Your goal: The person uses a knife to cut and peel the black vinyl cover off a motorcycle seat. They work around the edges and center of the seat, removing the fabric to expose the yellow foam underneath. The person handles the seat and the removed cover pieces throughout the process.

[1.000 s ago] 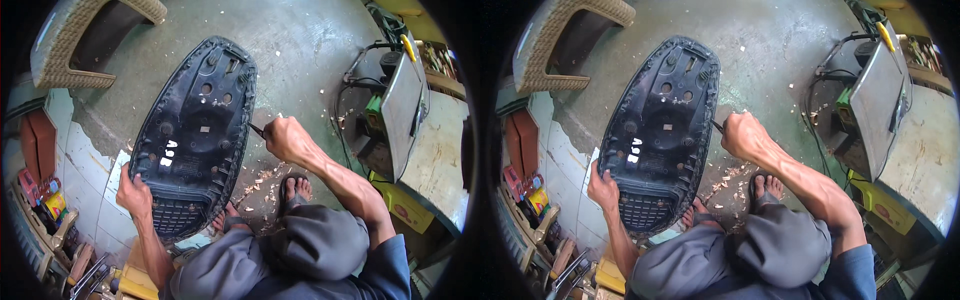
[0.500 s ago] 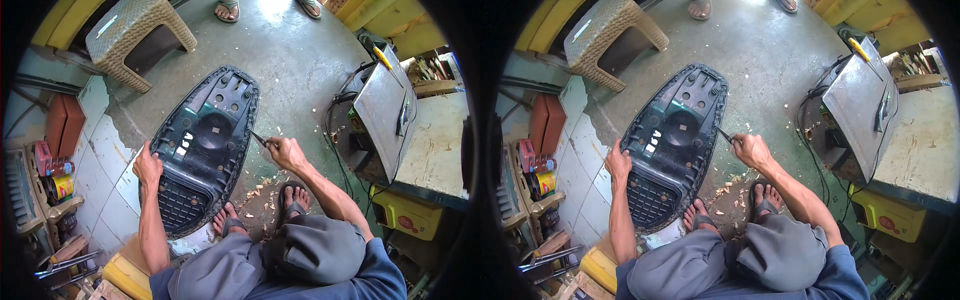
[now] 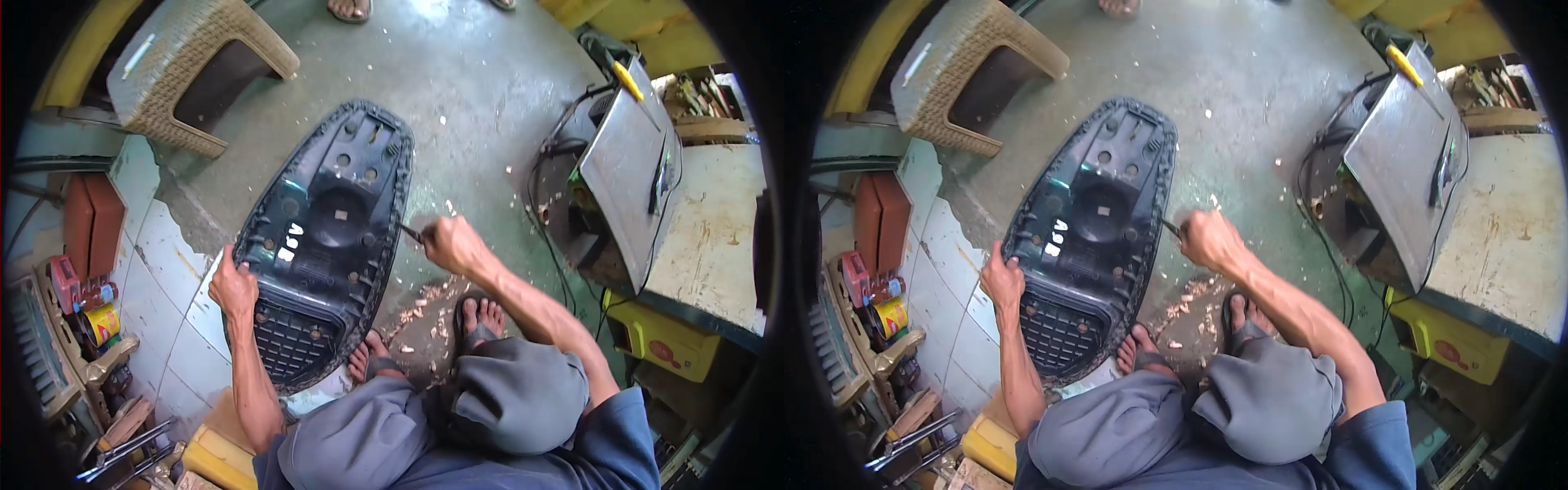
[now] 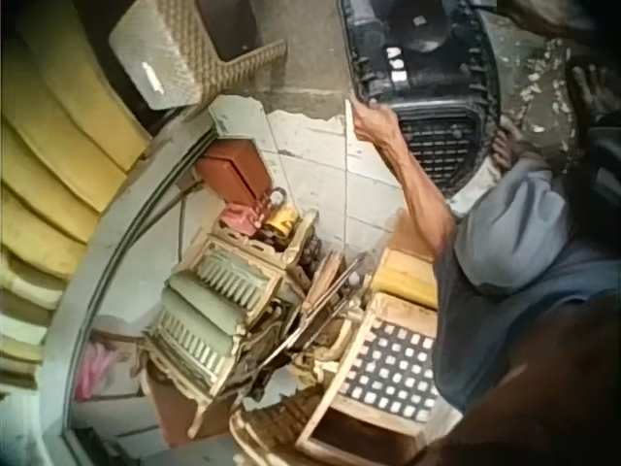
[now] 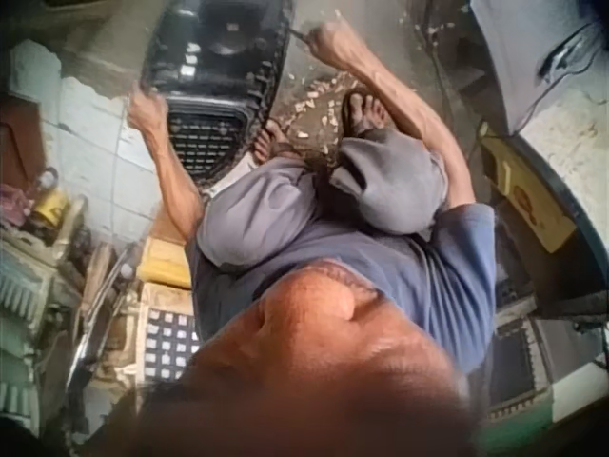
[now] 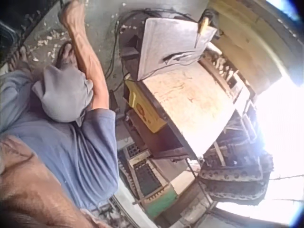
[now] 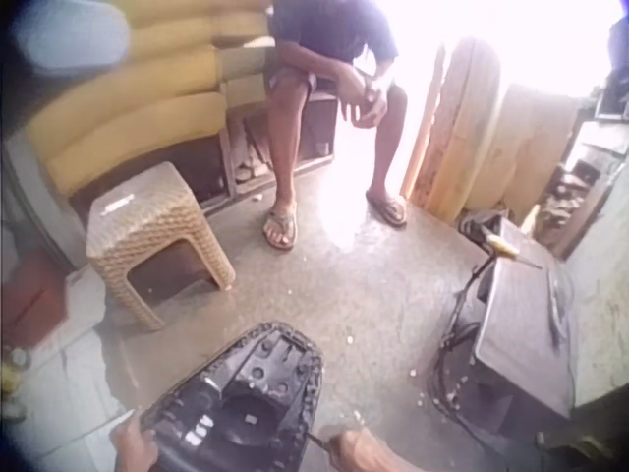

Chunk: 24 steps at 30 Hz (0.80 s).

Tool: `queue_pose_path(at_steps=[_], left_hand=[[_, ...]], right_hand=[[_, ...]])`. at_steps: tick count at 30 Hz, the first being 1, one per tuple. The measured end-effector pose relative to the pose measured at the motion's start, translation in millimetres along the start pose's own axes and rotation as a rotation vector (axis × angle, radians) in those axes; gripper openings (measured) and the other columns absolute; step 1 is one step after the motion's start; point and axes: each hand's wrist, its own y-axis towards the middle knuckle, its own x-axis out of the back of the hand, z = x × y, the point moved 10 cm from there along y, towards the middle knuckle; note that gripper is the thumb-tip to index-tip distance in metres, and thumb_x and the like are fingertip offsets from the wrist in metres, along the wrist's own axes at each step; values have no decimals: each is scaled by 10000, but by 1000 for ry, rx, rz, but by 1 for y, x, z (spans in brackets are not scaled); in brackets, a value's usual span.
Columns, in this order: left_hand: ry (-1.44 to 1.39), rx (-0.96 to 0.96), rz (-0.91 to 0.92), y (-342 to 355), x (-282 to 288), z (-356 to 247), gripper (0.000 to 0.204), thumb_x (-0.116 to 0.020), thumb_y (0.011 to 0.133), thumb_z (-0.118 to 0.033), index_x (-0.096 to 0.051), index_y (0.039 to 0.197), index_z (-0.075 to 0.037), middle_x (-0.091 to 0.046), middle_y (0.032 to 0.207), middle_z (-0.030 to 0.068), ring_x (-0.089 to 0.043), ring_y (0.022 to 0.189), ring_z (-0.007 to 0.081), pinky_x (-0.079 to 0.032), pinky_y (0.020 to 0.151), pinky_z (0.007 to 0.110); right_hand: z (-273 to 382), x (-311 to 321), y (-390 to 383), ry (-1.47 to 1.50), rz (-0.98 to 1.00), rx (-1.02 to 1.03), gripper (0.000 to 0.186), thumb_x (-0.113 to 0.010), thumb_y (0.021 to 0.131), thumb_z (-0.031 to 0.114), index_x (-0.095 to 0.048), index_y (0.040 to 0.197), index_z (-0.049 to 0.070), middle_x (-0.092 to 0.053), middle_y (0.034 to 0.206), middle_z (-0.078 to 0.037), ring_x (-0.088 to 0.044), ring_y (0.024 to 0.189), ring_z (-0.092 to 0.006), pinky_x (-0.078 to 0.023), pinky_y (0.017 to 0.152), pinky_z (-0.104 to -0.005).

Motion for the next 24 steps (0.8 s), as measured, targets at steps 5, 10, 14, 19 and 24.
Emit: queue_pose_path(at_steps=[5, 10, 14, 19, 24], left_hand=[[-21, -36, -72, 15, 18, -11, 474, -720, 837, -129, -625, 1301, -130, -711, 955, 243, -669, 920, 473, -495, 789, 542], [-13, -66, -159, -5, 34, -18, 468, -716, 835, -97, -629, 1295, -117, -712, 979, 235, -677, 922, 455, -500, 782, 532], [17, -28, -137, -27, 46, -28, 466, -709, 827, -62, -632, 1287, -79, -719, 1012, 227, -690, 943, 437, -515, 787, 513], [-56, -100, -220, -43, 43, -28, 458, -705, 819, -60, -632, 1270, -101, -721, 1001, 221, -690, 891, 434, -505, 744, 535], [6, -89, -126, -8, 18, -10, 462, -725, 817, -92, -633, 1269, -120, -717, 985, 233, -678, 895, 456, -500, 776, 544]], right_hand=[[-17, -16, -37, 249, -354, 105, 203, -587, 889, 159, -742, 991, 78, -666, 765, -270, -676, 751, -469, -551, 691, -536], [-7, 3, -26, 135, -135, 7, 229, -569, 876, 159, -749, 998, 85, -689, 792, -263, -688, 777, -468, -565, 758, -527], [10, 12, -25, 9, 101, -135, 253, -611, 818, 157, -752, 988, 34, -701, 918, -302, -698, 930, -458, -568, 845, -493], [31, 15, -21, -140, 116, -172, 226, -626, 790, 121, -722, 892, -57, -686, 873, -321, -705, 886, -454, -577, 808, -488], [2, -17, -18, -77, -53, 146, 178, -601, 871, 138, -722, 947, 31, -676, 761, -271, -691, 729, -455, -573, 663, -513]])
